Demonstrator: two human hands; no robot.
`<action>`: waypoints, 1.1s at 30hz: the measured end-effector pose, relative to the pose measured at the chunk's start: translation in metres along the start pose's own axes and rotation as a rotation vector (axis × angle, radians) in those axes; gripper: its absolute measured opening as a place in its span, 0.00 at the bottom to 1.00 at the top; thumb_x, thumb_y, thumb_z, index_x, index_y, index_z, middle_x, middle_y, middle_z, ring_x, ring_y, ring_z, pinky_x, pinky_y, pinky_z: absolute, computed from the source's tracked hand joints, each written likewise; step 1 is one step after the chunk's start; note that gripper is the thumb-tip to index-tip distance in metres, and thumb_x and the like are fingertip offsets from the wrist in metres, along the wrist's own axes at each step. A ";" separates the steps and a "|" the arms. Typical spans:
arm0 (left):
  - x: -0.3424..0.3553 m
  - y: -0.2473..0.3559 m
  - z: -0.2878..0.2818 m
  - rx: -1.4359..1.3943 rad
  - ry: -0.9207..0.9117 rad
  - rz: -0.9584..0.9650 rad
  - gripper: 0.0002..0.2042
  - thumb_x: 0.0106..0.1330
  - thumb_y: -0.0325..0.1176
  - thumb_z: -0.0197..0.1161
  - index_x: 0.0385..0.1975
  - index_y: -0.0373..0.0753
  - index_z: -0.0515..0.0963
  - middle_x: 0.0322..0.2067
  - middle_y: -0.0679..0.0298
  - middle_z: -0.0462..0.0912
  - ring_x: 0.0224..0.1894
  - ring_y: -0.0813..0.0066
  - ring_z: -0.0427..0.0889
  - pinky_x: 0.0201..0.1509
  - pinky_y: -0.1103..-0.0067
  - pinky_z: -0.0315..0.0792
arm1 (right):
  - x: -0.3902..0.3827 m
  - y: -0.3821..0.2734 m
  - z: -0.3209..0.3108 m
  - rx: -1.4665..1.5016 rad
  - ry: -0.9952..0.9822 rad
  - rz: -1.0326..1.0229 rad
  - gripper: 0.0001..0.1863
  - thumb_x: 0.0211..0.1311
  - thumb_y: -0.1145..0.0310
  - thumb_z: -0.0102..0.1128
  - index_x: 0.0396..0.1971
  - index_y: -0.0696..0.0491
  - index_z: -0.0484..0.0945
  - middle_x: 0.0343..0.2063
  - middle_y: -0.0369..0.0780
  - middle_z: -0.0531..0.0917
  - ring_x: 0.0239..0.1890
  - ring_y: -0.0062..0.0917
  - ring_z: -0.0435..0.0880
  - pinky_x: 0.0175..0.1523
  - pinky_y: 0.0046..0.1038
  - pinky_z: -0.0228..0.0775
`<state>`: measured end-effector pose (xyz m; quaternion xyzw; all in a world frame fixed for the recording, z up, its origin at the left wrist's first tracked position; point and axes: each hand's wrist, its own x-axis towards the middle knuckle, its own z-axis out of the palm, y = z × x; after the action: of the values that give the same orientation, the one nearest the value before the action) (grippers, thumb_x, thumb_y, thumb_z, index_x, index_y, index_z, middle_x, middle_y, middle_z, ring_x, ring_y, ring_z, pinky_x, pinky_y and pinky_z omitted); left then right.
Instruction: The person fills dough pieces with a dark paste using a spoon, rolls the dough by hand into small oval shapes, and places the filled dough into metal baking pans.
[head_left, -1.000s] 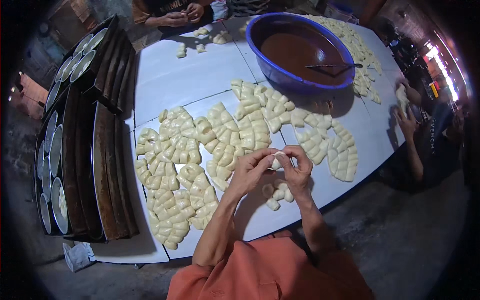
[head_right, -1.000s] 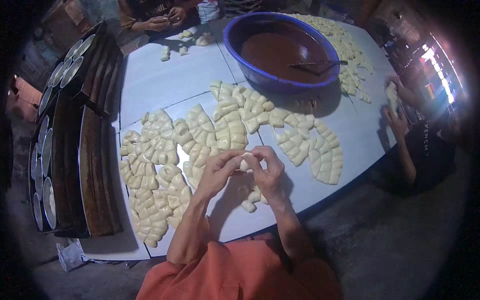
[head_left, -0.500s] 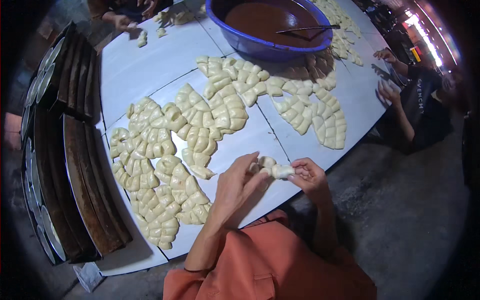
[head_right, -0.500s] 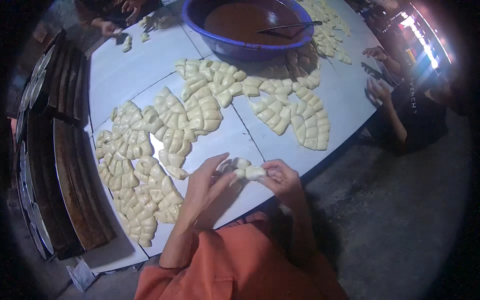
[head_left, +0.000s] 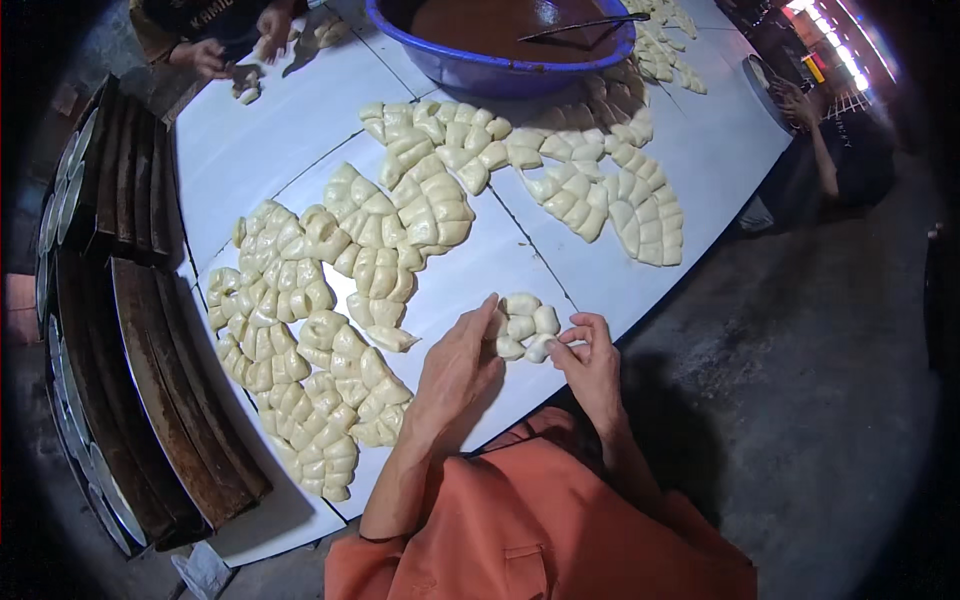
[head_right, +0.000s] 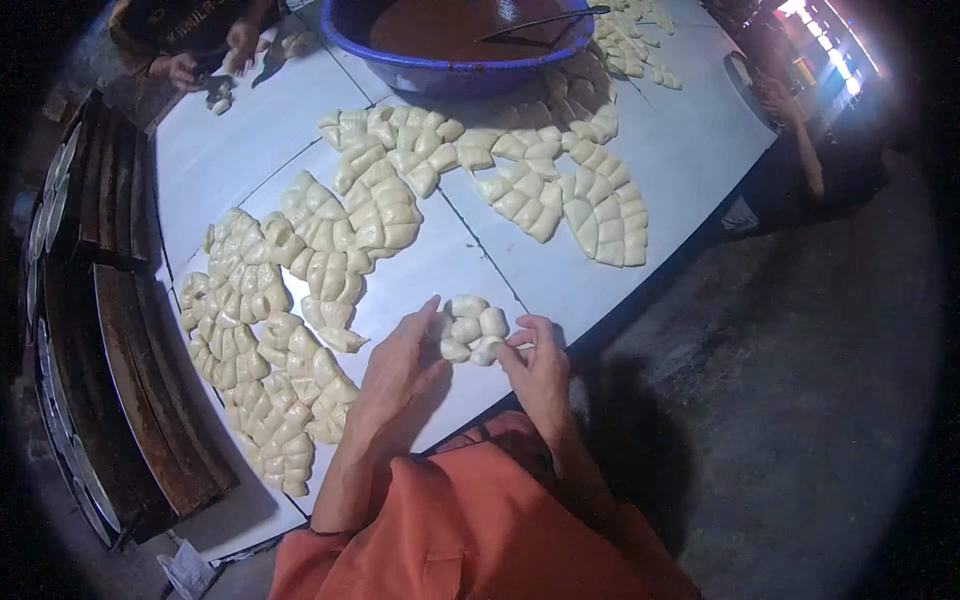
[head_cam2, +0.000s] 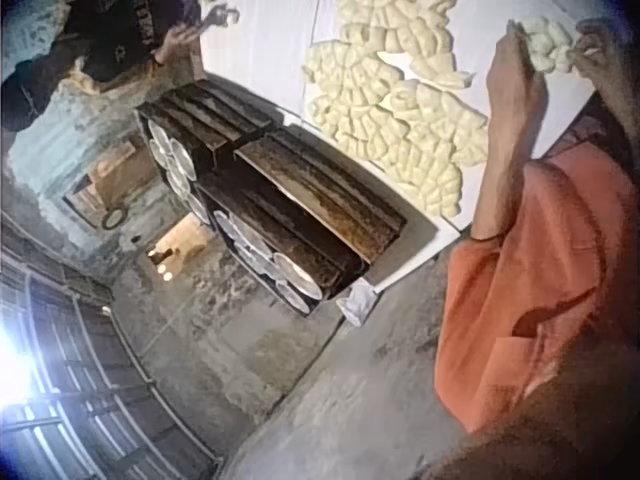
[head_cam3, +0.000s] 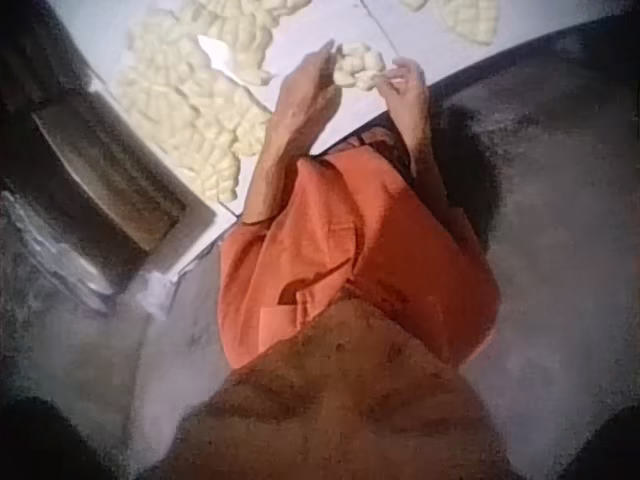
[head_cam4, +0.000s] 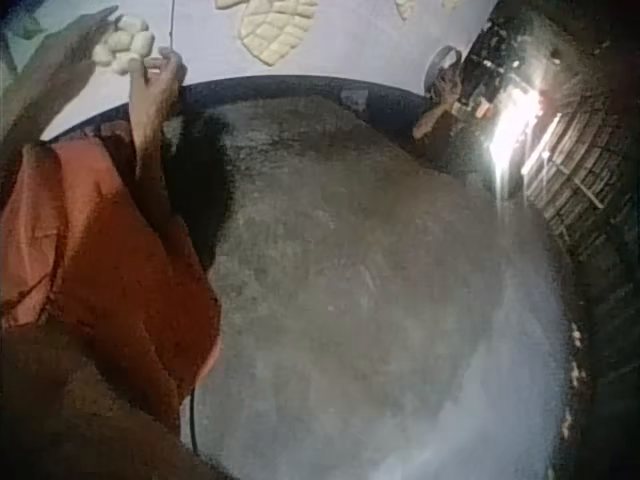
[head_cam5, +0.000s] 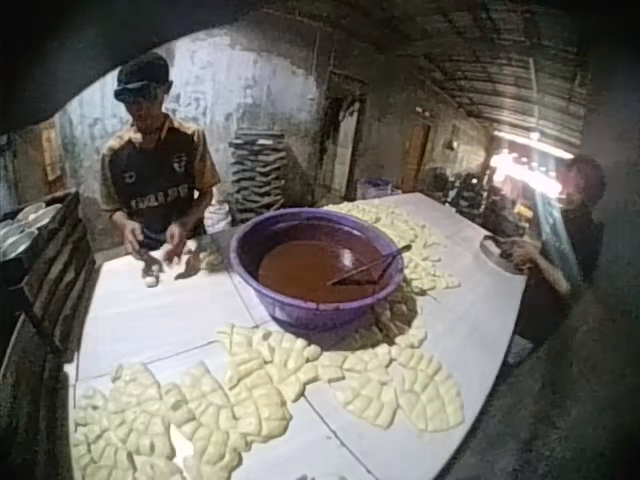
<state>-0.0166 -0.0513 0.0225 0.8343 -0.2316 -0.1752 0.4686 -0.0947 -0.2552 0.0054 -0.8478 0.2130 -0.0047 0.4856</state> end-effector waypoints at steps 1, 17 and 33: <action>0.000 -0.001 0.001 0.038 -0.016 -0.042 0.41 0.52 0.21 0.67 0.69 0.42 0.58 0.55 0.50 0.75 0.53 0.49 0.77 0.54 0.66 0.75 | -0.002 -0.002 0.001 0.092 0.013 0.056 0.21 0.59 0.74 0.66 0.49 0.59 0.68 0.35 0.42 0.80 0.31 0.23 0.84 0.34 0.24 0.79; -0.005 0.015 -0.003 0.149 -0.048 -0.132 0.47 0.47 0.30 0.75 0.69 0.38 0.55 0.57 0.48 0.68 0.51 0.45 0.77 0.51 0.62 0.76 | 0.015 -0.012 -0.018 0.166 -0.039 0.165 0.23 0.63 0.69 0.63 0.56 0.59 0.71 0.43 0.44 0.80 0.38 0.29 0.85 0.36 0.29 0.81; -0.016 0.032 -0.018 -0.238 0.158 -0.226 0.28 0.53 0.31 0.67 0.56 0.33 0.69 0.47 0.46 0.76 0.50 0.46 0.78 0.54 0.63 0.71 | 0.052 -0.062 0.002 0.312 -0.663 0.088 0.19 0.59 0.79 0.55 0.52 0.59 0.70 0.43 0.41 0.78 0.40 0.20 0.81 0.42 0.22 0.76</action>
<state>-0.0276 -0.0448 0.0606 0.8048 -0.0763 -0.1871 0.5580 -0.0253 -0.2455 0.0453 -0.7090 0.0770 0.2588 0.6515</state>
